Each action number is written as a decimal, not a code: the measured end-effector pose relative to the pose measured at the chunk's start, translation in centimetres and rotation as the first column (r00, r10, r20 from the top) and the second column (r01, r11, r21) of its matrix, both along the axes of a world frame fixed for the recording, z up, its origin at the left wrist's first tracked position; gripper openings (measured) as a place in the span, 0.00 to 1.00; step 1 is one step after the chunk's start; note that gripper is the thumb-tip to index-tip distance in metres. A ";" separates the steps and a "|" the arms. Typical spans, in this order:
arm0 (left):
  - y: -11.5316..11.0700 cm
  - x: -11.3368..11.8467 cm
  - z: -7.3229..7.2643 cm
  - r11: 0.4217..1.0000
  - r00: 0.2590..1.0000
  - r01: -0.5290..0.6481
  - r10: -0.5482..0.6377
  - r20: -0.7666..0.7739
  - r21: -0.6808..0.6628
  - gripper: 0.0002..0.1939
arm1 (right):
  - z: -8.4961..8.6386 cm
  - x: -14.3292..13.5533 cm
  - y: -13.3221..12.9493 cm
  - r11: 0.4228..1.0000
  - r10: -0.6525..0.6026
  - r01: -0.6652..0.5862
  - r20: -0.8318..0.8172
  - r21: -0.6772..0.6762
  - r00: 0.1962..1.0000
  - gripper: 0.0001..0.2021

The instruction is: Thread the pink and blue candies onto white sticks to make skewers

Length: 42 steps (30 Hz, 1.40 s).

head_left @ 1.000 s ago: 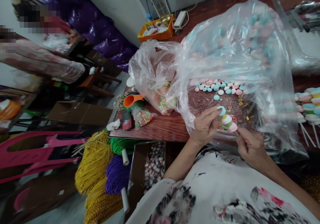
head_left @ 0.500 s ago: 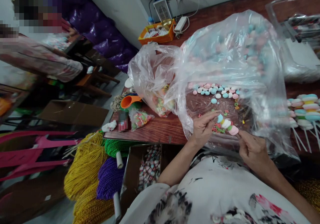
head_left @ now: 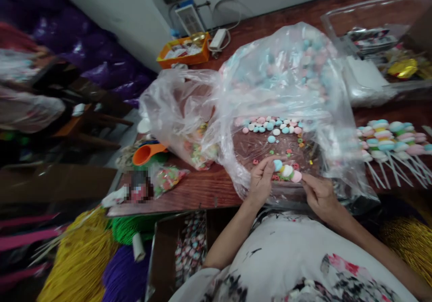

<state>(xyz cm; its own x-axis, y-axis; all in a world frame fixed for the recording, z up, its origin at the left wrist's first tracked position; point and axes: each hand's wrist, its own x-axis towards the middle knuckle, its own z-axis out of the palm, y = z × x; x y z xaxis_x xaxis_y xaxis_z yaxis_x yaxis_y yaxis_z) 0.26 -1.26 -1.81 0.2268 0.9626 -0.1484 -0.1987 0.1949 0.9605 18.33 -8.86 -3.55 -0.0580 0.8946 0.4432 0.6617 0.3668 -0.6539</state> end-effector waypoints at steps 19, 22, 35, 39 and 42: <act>1.5 -2.7 0.3 0.993 0.996 -0.086 0.088 -0.013 0.085 0.16 | 3.1 18.8 -1.4 0.609 -0.563 0.791 0.670 -0.061 0.485 0.17; 0.5 -2.6 0.1 0.981 0.992 -0.041 0.064 -0.111 0.192 0.13 | 2.6 18.6 -2.0 0.617 -0.646 0.786 0.600 0.046 0.472 0.19; -0.8 -3.1 0.0 0.732 0.935 0.089 0.174 -0.311 0.676 0.14 | 1.8 19.1 -2.3 0.540 -0.823 0.814 0.337 0.213 0.458 0.20; -0.9 -2.7 -0.4 0.589 0.895 0.208 0.208 -0.395 0.781 0.16 | 6.0 19.8 0.8 0.594 -0.804 0.727 0.276 0.343 0.527 0.16; -0.6 -2.5 -0.6 0.492 0.857 0.293 0.246 -0.453 0.820 0.17 | 11.1 20.9 6.2 0.738 -0.673 0.608 0.398 0.293 0.624 0.17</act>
